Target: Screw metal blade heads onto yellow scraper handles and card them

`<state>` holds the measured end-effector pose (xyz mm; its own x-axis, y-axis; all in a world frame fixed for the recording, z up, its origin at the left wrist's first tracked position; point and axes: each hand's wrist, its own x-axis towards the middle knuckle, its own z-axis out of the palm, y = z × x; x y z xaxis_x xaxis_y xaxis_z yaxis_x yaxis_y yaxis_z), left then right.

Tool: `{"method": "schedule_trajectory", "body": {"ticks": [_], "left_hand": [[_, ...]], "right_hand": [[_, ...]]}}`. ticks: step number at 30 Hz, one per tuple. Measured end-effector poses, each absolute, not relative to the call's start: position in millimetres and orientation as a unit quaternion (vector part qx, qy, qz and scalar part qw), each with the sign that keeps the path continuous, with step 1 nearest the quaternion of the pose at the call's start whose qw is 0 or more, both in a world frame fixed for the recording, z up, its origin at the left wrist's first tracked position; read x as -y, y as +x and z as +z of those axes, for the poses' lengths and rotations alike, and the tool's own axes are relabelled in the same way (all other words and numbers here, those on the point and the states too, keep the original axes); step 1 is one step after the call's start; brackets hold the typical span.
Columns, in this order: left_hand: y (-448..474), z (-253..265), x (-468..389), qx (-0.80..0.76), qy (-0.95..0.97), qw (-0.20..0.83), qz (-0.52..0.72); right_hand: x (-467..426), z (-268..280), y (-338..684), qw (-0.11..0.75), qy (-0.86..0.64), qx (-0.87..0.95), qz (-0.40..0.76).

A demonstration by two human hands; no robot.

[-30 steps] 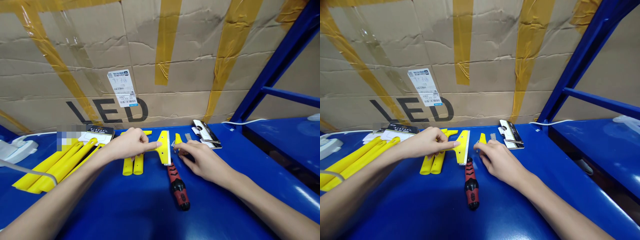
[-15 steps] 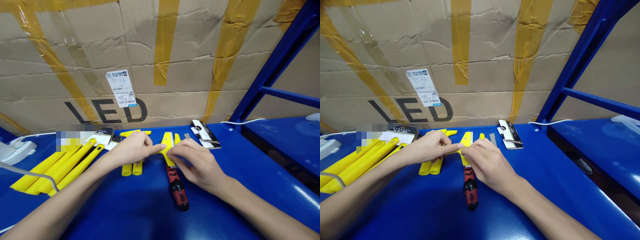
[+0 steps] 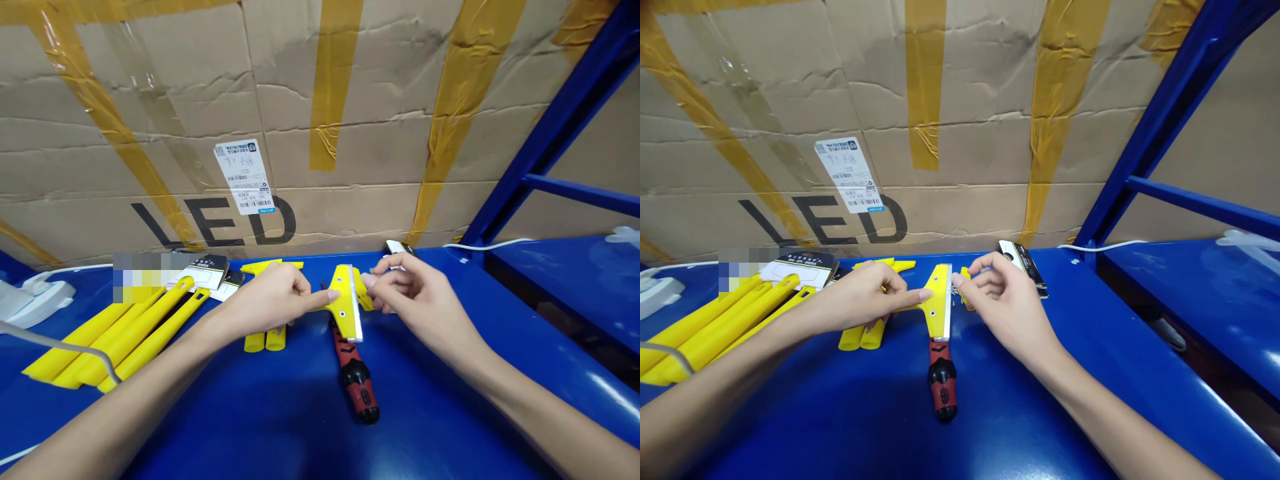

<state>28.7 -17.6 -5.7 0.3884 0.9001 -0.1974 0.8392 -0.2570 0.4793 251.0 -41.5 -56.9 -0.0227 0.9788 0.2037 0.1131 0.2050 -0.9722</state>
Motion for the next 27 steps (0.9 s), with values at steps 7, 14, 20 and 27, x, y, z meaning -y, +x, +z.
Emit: {"method": "schedule_trajectory", "body": {"ticks": [7, 14, 20, 27], "left_hand": [[33, -10, 23, -0.498, 0.831, 0.214, 0.128], [24, 2, 30, -0.280, 0.952, 0.085, 0.085], [23, 4, 33, -0.271, 0.960, 0.053, 0.035], [20, 2, 25, -0.268, 0.946, 0.139, 0.121]], "right_hand": [[44, -52, 249, 0.470, -0.443, 0.483, 0.591], [40, -52, 253, 0.503, -0.437, 0.450, 0.594], [43, -51, 251, 0.509, -0.435, 0.460, 0.583], [36, -57, 257, 0.513, -0.452, 0.512, 0.519]]}}
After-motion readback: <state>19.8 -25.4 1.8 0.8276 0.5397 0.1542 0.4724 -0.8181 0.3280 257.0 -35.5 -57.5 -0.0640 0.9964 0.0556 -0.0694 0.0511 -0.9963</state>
